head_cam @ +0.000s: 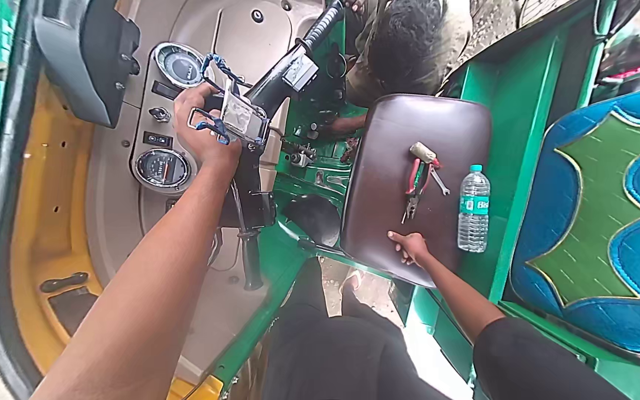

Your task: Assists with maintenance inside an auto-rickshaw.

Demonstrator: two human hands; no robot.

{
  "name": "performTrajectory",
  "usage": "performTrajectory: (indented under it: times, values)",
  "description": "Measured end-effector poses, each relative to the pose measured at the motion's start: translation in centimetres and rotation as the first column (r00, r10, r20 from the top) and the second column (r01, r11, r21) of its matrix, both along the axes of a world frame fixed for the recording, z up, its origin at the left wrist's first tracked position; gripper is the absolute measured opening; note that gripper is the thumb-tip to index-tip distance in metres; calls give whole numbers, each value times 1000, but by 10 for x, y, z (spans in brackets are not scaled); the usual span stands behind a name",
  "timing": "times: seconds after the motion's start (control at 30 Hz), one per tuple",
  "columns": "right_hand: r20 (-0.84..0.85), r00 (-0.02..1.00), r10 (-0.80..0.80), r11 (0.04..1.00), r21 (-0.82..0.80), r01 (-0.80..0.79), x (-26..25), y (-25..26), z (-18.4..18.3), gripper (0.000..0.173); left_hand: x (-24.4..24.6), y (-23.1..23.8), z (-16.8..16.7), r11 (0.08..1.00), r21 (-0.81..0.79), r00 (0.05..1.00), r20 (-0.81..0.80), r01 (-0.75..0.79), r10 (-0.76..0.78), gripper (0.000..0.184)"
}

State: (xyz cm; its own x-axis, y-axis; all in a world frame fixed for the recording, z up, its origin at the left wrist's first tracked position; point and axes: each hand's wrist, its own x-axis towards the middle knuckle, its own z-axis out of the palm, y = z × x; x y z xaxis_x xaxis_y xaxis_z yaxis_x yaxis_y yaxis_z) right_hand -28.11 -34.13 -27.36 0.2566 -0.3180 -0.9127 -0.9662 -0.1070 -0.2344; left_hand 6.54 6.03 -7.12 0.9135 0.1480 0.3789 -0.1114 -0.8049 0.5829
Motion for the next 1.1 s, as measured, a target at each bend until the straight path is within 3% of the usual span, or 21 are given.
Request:
performTrajectory:
  times: [0.43, 0.6, 0.87, 1.0, 1.1]
  values:
    - [-2, 1000, 1, 1000, 6, -1, -1, 0, 0, 60, -1, 0, 0, 1000, -3, 1000, -8, -9, 9, 33]
    - [-13, 1000, 11, 1000, -5, -11, 0, 0, -1, 60, -9, -14, 23, 996, 31, 989, -119, -81, 84, 36]
    - [2, 1000, 3, 1000, 0, -3, -1, 0, -2, 61, 0, 3, -1, 999, 36, 1000, -1, 3, -3, 39]
    - [-4, 1000, 1, 1000, 2, -1, -1, 0, -1, 60, -8, -10, 20, 997, 48, 992, -115, -54, 59, 40]
    - [-3, 1000, 9, 1000, -8, -9, -1, 1, -2, 61, -6, -7, 15, 998, 47, 996, -79, -43, 47, 38]
